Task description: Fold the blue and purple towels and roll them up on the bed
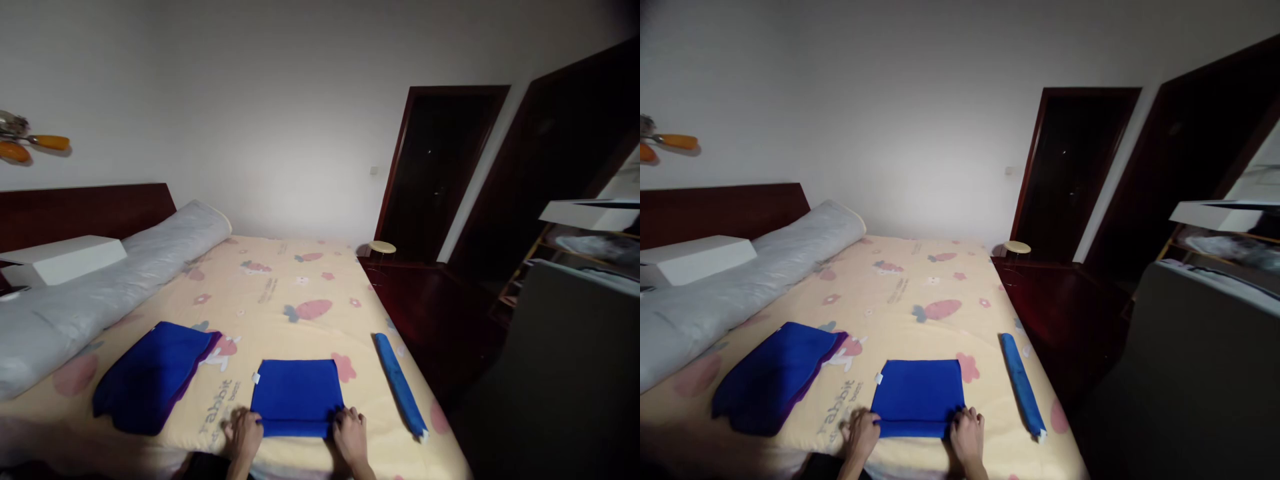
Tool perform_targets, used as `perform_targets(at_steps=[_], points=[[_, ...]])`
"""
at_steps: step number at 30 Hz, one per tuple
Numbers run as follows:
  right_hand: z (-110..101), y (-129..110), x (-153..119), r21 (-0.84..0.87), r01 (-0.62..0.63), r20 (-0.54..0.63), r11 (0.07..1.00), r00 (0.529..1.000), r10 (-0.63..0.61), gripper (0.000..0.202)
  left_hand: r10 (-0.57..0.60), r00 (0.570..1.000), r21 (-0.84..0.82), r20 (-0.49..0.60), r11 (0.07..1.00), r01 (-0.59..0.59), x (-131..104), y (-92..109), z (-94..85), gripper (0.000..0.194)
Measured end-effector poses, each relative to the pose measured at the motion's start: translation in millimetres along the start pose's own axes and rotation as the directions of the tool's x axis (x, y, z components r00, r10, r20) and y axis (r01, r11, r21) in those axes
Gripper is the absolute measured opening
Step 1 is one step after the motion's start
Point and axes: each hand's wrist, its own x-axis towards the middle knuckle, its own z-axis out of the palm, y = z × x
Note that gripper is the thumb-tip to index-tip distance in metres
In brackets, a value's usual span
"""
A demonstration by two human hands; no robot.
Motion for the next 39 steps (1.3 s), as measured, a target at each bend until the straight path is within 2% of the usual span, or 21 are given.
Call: perform_targets(at_steps=[2,4,6,8,10,11,14,20,23,26,28,30,32,34,36,39], points=[[0,-4,0,-0.01,-0.015,-0.023,1.0,1.0,0.015,0.026,-0.007,0.999,0.044,-0.054,0.999,0.01,-4,4,2.2,0.044],[3,-13,-5,0.018,0.013,-0.072,1.0,0.997,-0.012,0.034,0.038,0.992,0.076,-0.118,0.997,-0.029,-11,12,7.4,0.045],[10,-29,-12,0.105,0.131,-0.102,0.986,0.987,-0.121,0.042,0.187,0.974,0.042,-0.126,0.982,-0.183,-18,21,15.3,0.047],[17,-47,-19,0.221,0.267,-0.096,0.938,0.963,-0.252,0.043,0.371,0.925,-0.049,-0.085,0.926,-0.375,-25,31,24.9,0.049],[23,-61,-23,0.305,0.317,-0.068,0.898,0.948,-0.312,0.04,0.479,0.876,-0.117,-0.061,0.868,-0.483,-29,38,34.5,0.048],[24,-65,-24,0.326,0.314,-0.056,0.892,0.948,-0.313,0.039,0.497,0.866,-0.135,-0.063,0.855,-0.501,-30,39,38.4,0.047],[23,-59,-21,0.334,0.326,-0.052,0.884,0.943,-0.328,0.038,0.502,0.857,-0.152,-0.114,0.844,-0.514,-24,29,43.9,0.041],[26,3,-23,0.195,0.352,-0.167,0.916,0.932,-0.322,0.039,0.447,0.86,-0.066,-0.244,0.878,-0.475,-7,-15,34.3,0.03],[36,15,-26,0.127,0.325,-0.22,0.937,0.931,-0.292,0.042,0.379,0.872,0.016,-0.311,0.919,-0.394,-9,-19,37.5,0.03],[48,-6,-26,0.134,0.361,-0.221,0.923,0.919,-0.327,0.043,0.343,0.877,0.031,-0.337,0.935,-0.354,-17,0,54.6,0.038],[56,-31,-24,0.182,0.427,-0.173,0.886,0.9,-0.399,0.044,0.385,0.87,0.004,-0.308,0.915,-0.404,-22,19,71.1,0.043],[61,-52,-22,0.226,0.448,-0.126,0.865,0.894,-0.43,0.042,0.454,0.845,-0.027,-0.282,0.877,-0.48,-25,33,85.5,0.043],[62,-59,-19,0.234,0.433,-0.107,0.871,0.901,-0.419,0.039,0.529,0.802,-0.041,-0.276,0.828,-0.56,-25,34,91.6,0.042],[58,-49,-17,0.2,0.406,-0.118,0.892,0.913,-0.39,0.038,0.574,0.77,-0.028,-0.28,0.797,-0.604,-21,21,86.9,0.039],[53,-25,-15,0.147,0.364,-0.152,0.92,0.927,-0.343,0.039,0.579,0.768,0.002,-0.275,0.799,-0.602,-16,0,74.1,0.038],[45,12,-11,0.083,0.285,-0.186,0.955,0.946,-0.266,0.04,0.492,0.828,0.042,-0.27,0.865,-0.5,-11,-30,53.1,0.039]])
